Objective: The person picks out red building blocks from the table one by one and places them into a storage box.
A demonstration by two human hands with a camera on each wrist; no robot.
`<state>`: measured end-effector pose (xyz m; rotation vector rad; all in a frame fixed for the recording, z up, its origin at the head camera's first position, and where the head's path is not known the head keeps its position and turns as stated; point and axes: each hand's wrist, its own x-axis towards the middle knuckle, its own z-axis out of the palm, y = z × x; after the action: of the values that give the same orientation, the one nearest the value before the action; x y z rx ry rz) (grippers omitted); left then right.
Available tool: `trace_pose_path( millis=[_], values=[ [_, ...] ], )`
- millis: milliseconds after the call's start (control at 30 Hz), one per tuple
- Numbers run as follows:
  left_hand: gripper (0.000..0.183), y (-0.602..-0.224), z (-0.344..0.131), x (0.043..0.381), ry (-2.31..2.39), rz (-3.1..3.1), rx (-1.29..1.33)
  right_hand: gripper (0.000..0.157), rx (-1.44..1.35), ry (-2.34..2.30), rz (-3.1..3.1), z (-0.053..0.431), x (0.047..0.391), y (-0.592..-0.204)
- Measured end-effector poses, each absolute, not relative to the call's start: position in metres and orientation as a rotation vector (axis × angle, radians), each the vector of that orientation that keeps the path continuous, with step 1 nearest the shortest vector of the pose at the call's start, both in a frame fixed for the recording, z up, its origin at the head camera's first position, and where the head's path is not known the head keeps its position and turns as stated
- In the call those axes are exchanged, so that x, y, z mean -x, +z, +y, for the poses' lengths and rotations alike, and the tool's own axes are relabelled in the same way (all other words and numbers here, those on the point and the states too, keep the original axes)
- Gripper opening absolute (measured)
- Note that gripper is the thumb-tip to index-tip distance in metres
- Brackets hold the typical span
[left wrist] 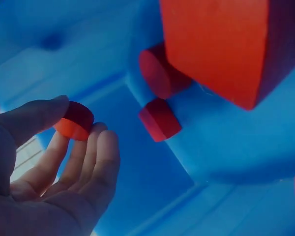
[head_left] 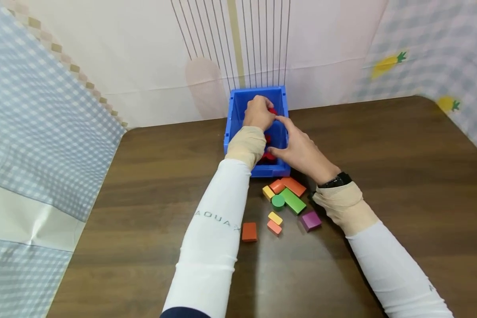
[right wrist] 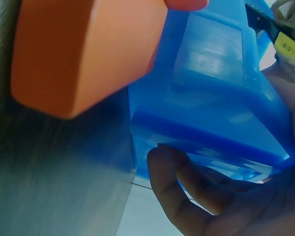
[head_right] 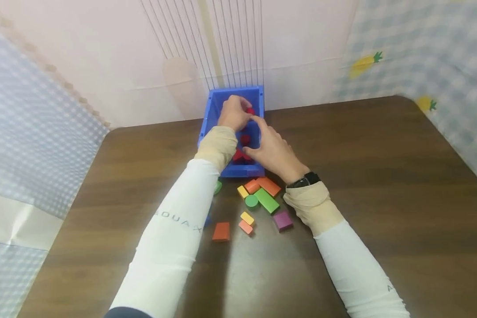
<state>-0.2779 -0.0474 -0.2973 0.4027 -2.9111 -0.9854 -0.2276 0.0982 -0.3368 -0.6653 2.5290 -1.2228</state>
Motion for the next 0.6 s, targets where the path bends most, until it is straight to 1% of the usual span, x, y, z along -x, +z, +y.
trace_pose_path(
  millis=[100,167,200,300,367,500,600],
  values=[
    [0.015,-0.3,-0.039,0.283,-0.928,-2.928,-0.358,0.091,0.646,-1.217,2.55,0.107,0.225,-0.335],
    [0.004,-0.303,-0.036,0.286,-0.894,-2.939,-0.343,0.091,0.638,-1.221,2.55,0.109,0.223,-0.334],
    [0.006,-0.305,-0.037,0.286,-0.869,-2.949,-0.348,0.091,0.639,-1.225,2.542,0.109,0.222,-0.334],
    [0.022,-0.313,-0.045,0.29,-0.8,-2.989,-0.363,0.091,0.646,-1.245,2.519,0.104,0.218,-0.335],
    [0.027,-0.319,-0.051,0.294,-0.77,-3.017,-0.362,0.09,0.647,-1.254,2.513,0.101,0.216,-0.335],
    [0.023,-0.334,-0.059,0.311,-0.709,-3.054,-0.377,0.088,0.659,-1.258,2.514,0.098,0.214,-0.333],
    [0.013,-0.333,-0.056,0.31,-0.673,-3.07,-0.347,0.087,0.66,-1.256,2.515,0.098,0.214,-0.331]
  ],
)
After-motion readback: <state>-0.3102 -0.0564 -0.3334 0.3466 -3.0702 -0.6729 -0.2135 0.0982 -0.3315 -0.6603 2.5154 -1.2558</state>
